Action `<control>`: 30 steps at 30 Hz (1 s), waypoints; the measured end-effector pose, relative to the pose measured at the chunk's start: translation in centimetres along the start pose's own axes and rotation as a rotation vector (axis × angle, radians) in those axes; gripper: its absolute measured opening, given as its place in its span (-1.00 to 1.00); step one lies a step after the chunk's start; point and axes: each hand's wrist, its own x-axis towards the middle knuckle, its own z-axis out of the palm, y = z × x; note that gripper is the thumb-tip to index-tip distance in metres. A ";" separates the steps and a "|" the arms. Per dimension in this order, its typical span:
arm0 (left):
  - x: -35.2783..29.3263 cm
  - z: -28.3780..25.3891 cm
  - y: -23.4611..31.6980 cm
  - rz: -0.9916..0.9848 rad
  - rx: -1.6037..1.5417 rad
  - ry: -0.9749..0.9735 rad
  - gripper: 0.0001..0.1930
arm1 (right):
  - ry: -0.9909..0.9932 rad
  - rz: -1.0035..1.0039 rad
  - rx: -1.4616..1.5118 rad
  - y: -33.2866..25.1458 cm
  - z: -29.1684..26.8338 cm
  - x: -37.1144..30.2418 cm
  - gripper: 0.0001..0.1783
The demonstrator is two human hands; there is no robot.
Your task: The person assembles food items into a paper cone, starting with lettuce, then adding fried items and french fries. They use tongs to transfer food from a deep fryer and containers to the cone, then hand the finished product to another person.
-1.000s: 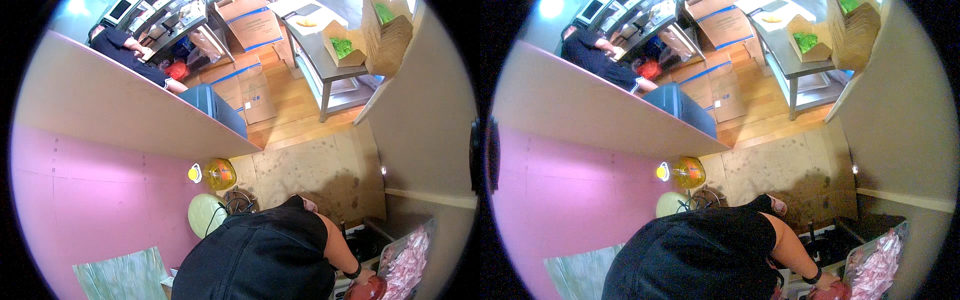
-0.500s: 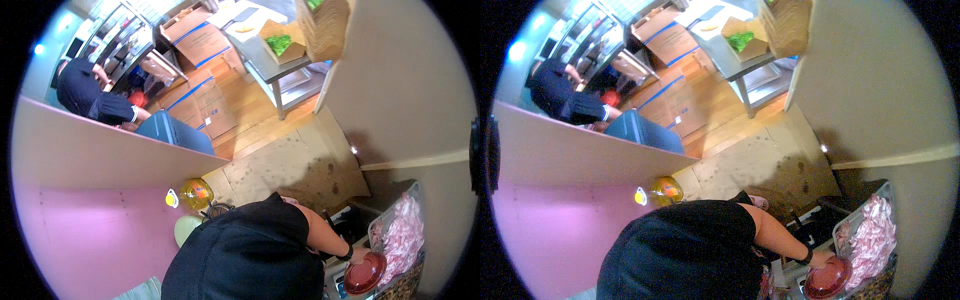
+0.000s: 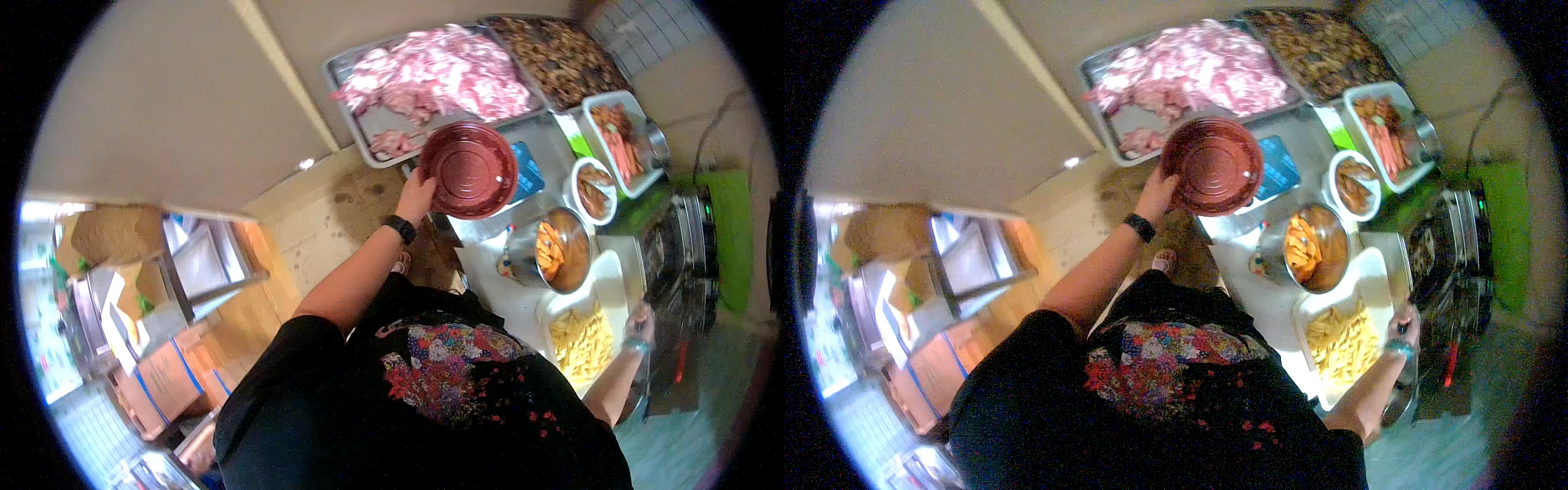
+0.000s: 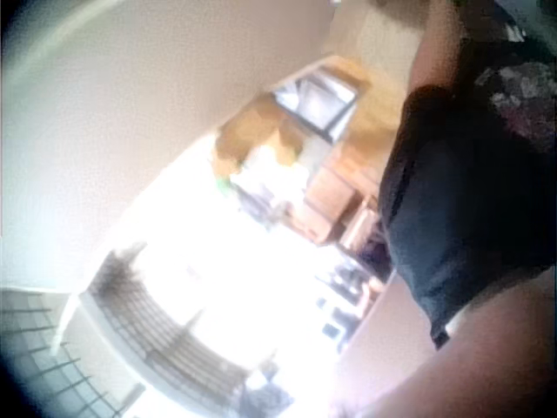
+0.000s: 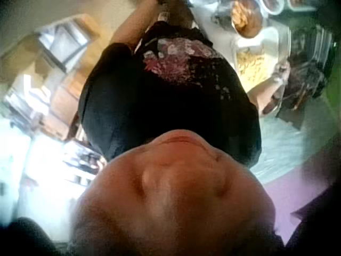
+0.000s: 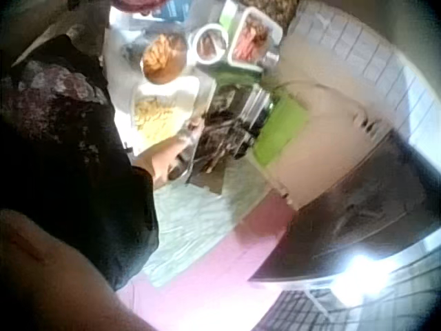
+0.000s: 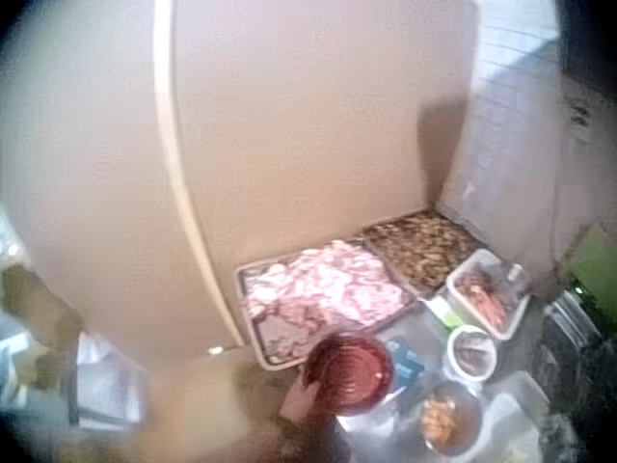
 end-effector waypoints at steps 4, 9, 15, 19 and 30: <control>3.2 0.8 -3.8 -0.097 0.295 -0.167 -0.63 | 0.001 0.011 0.176 0.1 -1.4 -1.7 -0.69; 2.9 8.6 1.6 -0.358 0.268 -0.203 -0.44 | 0.053 -0.252 -0.114 2.5 1.3 -4.5 -0.68; 3.3 9.5 -1.5 -0.204 0.571 -0.266 -0.44 | 0.126 -0.189 -0.111 3.0 0.2 -4.7 -0.56; 3.3 5.7 -6.0 0.214 0.691 -0.172 -0.54 | 0.328 -0.252 -0.257 5.3 -2.7 -6.6 -0.48; -7.1 3.6 -6.0 0.210 0.578 -0.276 -0.78 | 0.233 -0.650 -2.146 15.2 -4.2 -6.2 -0.74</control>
